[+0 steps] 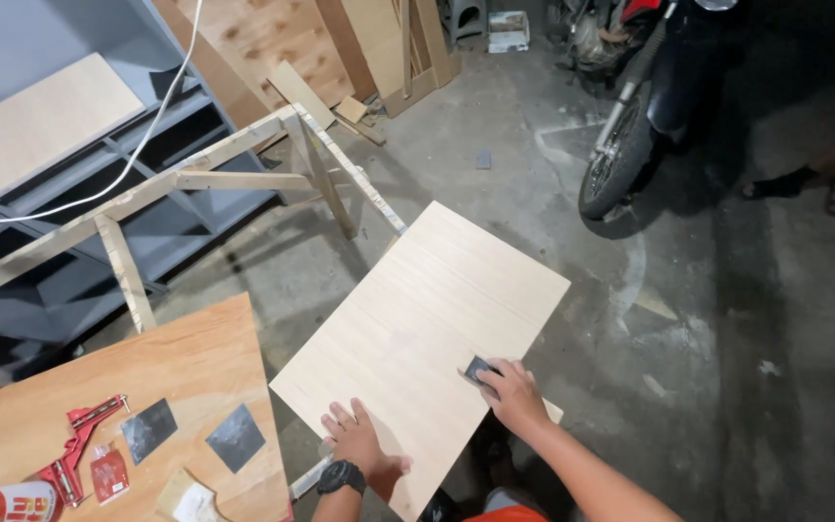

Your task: Sanding the surface and edges of a wooden board with sandpaper and cleaning it with a brush.

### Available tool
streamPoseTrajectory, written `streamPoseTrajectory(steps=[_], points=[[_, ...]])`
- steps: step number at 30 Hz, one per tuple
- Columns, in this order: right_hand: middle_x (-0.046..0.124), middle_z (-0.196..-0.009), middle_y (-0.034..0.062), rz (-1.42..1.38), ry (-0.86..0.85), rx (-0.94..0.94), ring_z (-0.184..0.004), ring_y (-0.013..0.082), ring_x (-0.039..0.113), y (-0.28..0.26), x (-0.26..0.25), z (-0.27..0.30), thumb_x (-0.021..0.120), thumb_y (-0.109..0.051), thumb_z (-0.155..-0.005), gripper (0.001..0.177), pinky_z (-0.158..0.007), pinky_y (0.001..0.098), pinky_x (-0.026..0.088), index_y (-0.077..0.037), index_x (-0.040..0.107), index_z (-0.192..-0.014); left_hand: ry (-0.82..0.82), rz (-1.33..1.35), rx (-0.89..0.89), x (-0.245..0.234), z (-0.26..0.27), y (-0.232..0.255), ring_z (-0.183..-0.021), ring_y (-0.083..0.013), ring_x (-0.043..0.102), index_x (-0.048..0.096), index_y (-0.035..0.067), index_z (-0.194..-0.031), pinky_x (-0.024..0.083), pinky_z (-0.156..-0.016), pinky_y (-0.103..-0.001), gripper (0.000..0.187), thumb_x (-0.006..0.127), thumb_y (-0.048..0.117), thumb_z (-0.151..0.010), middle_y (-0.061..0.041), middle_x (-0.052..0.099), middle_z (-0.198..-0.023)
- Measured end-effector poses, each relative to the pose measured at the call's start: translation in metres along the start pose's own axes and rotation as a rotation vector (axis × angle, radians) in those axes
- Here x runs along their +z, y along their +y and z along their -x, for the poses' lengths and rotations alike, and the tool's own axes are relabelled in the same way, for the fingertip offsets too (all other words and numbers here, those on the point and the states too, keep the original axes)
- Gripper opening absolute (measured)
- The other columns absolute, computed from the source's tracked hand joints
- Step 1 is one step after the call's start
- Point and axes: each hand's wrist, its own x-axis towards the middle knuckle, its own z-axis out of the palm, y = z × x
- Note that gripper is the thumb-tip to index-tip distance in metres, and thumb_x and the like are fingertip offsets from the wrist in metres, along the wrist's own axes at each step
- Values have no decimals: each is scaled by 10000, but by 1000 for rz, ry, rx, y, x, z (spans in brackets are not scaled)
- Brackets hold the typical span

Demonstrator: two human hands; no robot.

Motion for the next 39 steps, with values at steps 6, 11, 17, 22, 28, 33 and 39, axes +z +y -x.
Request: streamPoseTrajectory(steps=[6,11,17,22,28,33,39], points=[[697,-1348,-30,-19,37,-137,-1128,305,623,13,0,-5,809,-172,-925,292,-861,489,518,-241,788,-1208,-77,-73,-73,-15,8,19,-1645,-619,-130,-271,-18,-1707,169,-1321,-666,1738,941,744,-722,-412,-268,-1761],[724,-1340,-7,-1,25,-263,-1097,320,648,10,1,-47,839,-173,-880,304,-859,493,553,-235,812,-1176,-220,-80,-127,-47,33,34,-1651,-593,-141,-308,-3,-1700,112,-1351,-630,1677,884,692,-747,-392,-313,-1756],[733,-1316,24,3,49,-394,-1057,367,635,-30,35,-150,799,-170,-914,275,-798,495,550,-253,816,-1176,-279,-98,-87,-53,30,29,-1621,-654,-164,-328,-45,-1672,123,-1334,-679,1663,846,665,-732,-427,-327,-1727],[731,-1264,42,-58,143,-450,-1003,381,606,-68,80,-249,785,-212,-938,222,-810,504,521,-259,828,-1151,-317,-96,-55,-44,13,27,-1583,-696,-219,-355,-48,-1649,123,-1327,-703,1688,817,646,-654,-447,-382,-1677],[706,-1277,72,-125,67,-216,-1097,387,579,-98,96,-299,774,-224,-973,229,-942,499,507,-224,838,-1192,-295,-120,-66,-44,11,29,-1596,-683,-204,-348,-37,-1659,124,-1332,-685,1691,829,658,-664,-445,-366,-1691],[705,-1310,52,-113,55,-188,-1054,387,590,-73,80,-238,794,-213,-928,289,-912,493,504,-233,824,-1215,-272,-107,-86,-32,6,24,-1616,-654,-195,-328,-21,-1680,112,-1323,-697,1730,886,659,-651,-421,-350,-1722],[715,-1338,57,-93,101,-150,-1148,352,621,-7,14,-88,802,-214,-959,289,-971,478,516,-159,812,-1243,-265,-90,-108,-31,0,26,-1642,-606,-185,-331,4,-1692,146,-1331,-649,1754,938,712,-711,-383,-356,-1749]])
